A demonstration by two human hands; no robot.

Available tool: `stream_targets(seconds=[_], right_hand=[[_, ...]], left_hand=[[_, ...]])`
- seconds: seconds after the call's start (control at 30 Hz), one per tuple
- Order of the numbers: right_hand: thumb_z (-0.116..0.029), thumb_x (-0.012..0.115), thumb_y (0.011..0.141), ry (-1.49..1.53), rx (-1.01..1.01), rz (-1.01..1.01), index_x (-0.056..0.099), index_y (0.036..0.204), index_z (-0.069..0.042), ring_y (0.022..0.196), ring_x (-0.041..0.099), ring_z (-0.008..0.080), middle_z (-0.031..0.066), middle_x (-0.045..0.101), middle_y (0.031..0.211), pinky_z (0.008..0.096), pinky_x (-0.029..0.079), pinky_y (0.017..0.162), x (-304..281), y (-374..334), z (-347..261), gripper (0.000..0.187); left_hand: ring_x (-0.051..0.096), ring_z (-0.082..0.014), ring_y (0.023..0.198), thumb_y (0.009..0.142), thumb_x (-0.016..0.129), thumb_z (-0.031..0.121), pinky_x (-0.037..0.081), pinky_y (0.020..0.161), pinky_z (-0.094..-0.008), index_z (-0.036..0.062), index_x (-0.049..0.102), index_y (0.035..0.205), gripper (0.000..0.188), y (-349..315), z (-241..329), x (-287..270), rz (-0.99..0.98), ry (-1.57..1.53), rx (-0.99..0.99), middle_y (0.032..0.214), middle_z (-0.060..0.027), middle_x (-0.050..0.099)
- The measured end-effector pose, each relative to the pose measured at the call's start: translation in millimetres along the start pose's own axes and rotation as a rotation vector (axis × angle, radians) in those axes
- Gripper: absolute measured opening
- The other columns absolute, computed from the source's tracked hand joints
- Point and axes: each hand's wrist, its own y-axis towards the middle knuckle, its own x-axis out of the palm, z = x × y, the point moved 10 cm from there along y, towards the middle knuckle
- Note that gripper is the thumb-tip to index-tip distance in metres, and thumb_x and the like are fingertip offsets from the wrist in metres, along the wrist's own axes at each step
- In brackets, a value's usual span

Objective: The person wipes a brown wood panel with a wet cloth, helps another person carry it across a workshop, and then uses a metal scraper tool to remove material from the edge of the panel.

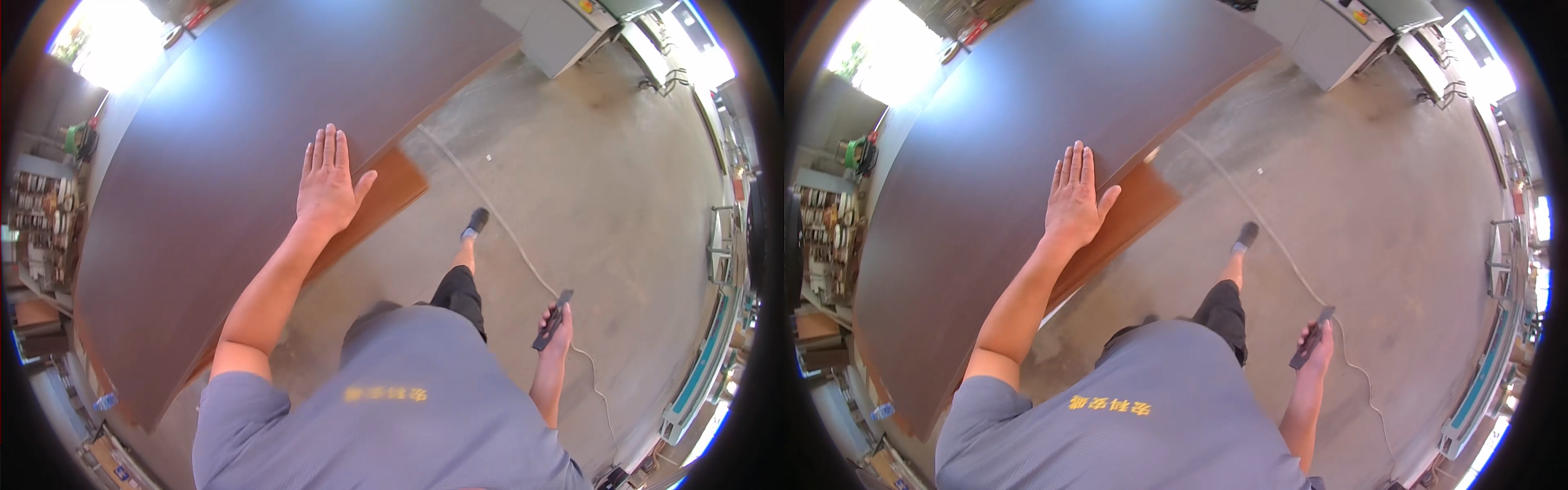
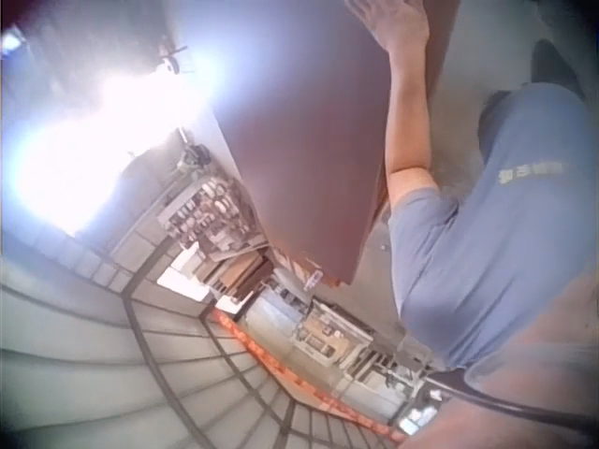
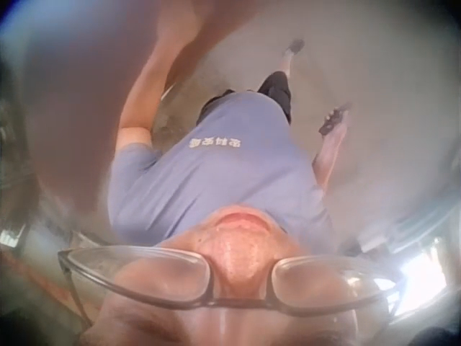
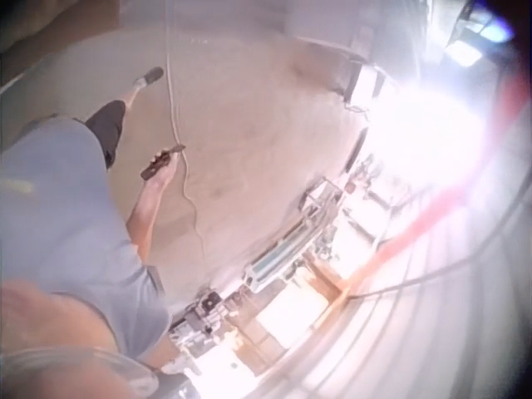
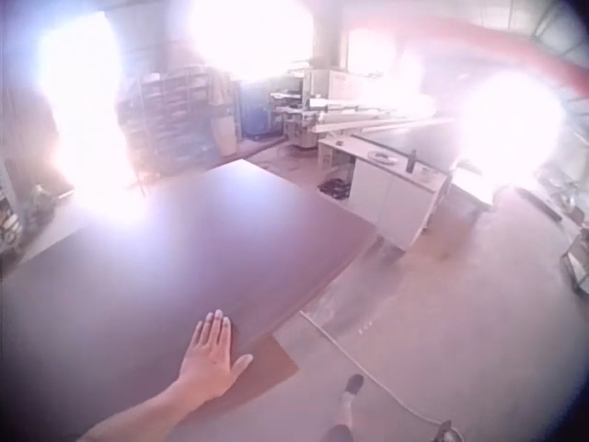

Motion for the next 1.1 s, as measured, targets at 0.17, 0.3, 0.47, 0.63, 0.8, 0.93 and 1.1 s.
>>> stream_targets(seconds=[0.17, 0.3, 0.47, 0.63, 0.8, 0.93, 1.1], right_hand=[[-0.037, 0.060, 0.103, -0.080, -0.085, -0.163, 0.057, 0.116, -0.014, 0.066, 0.060, 0.0121, 0.0023, 0.061, 0.087, 0.0241, 0.049, 0.053, 132, 133, -122, 0.026], [-0.038, 0.060, 0.103, -0.107, -0.071, -0.359, 0.055, 0.112, -0.012, 0.061, 0.057, 0.0121, 0.0043, 0.061, 0.085, 0.0249, 0.046, 0.050, 235, 224, -224, 0.028], [-0.040, 0.057, 0.104, -0.152, -0.154, -0.544, 0.052, 0.113, -0.010, 0.056, 0.053, 0.0105, 0.0037, 0.056, 0.077, 0.0237, 0.041, 0.047, 382, 282, -328, 0.032], [-0.026, 0.062, 0.100, -0.399, -0.304, -0.662, 0.047, 0.148, -0.009, 0.052, 0.045, 0.0087, -0.0024, 0.050, 0.071, 0.0228, 0.038, 0.048, 479, 292, -372, 0.053], [-0.018, 0.074, 0.087, -1.217, -0.627, -0.731, 0.053, 0.147, -0.009, 0.057, 0.054, 0.0143, 0.0045, 0.060, 0.069, 0.0284, 0.047, 0.058, 555, 233, -333, 0.064], [-0.020, 0.075, 0.085, -1.367, -0.616, -0.775, 0.054, 0.145, -0.007, 0.060, 0.060, 0.0256, 0.0147, 0.065, 0.072, 0.0356, 0.051, 0.064, 593, 227, -306, 0.065], [-0.020, 0.073, 0.086, -1.410, -0.534, -0.781, 0.055, 0.142, -0.006, 0.062, 0.063, 0.0316, 0.0159, 0.066, 0.071, 0.0393, 0.052, 0.064, 605, 237, -292, 0.060]], left_hand=[[0.014, -0.0321, 0.157, 0.104, 0.044, 0.057, 0.014, 0.129, -0.0420, -0.0032, 0.017, 0.160, 0.087, 152, 123, 4, 0.032, -0.034, 0.066, 0.169, -0.0196, 0.017], [0.021, -0.0346, 0.155, 0.100, 0.057, 0.051, 0.019, 0.128, -0.0424, -0.0053, 0.022, 0.158, 0.087, 298, 235, 0, 0.144, -0.150, 0.115, 0.166, -0.0213, 0.023], [0.030, -0.0355, 0.151, 0.092, 0.070, 0.042, 0.024, 0.126, -0.0440, -0.0047, 0.034, 0.154, 0.085, 427, 361, 24, -0.084, -0.252, 0.302, 0.161, -0.0219, 0.033], [0.028, -0.0349, 0.153, 0.085, 0.078, 0.031, 0.023, 0.126, -0.0451, 0.0027, 0.042, 0.153, 0.082, 353, 345, -35, -0.143, -0.628, 0.663, 0.163, -0.0179, 0.033], [0.033, -0.0396, 0.149, 0.103, 0.057, 0.025, 0.027, 0.123, -0.0464, -0.0039, 0.043, 0.149, 0.056, 357, 62, -23, 0.212, -0.315, -0.108, 0.158, -0.0251, 0.039], [0.032, -0.0330, 0.151, 0.107, 0.050, 0.034, 0.023, 0.125, -0.0455, 0.0029, 0.043, 0.152, 0.055, 347, -24, -5, 0.235, -0.150, -0.268, 0.162, -0.0162, 0.038], [0.031, -0.0292, 0.152, 0.108, 0.049, 0.038, 0.021, 0.126, -0.0466, 0.0054, 0.043, 0.153, 0.056, 353, -22, -4, 0.221, -0.177, -0.310, 0.162, -0.0126, 0.038]])
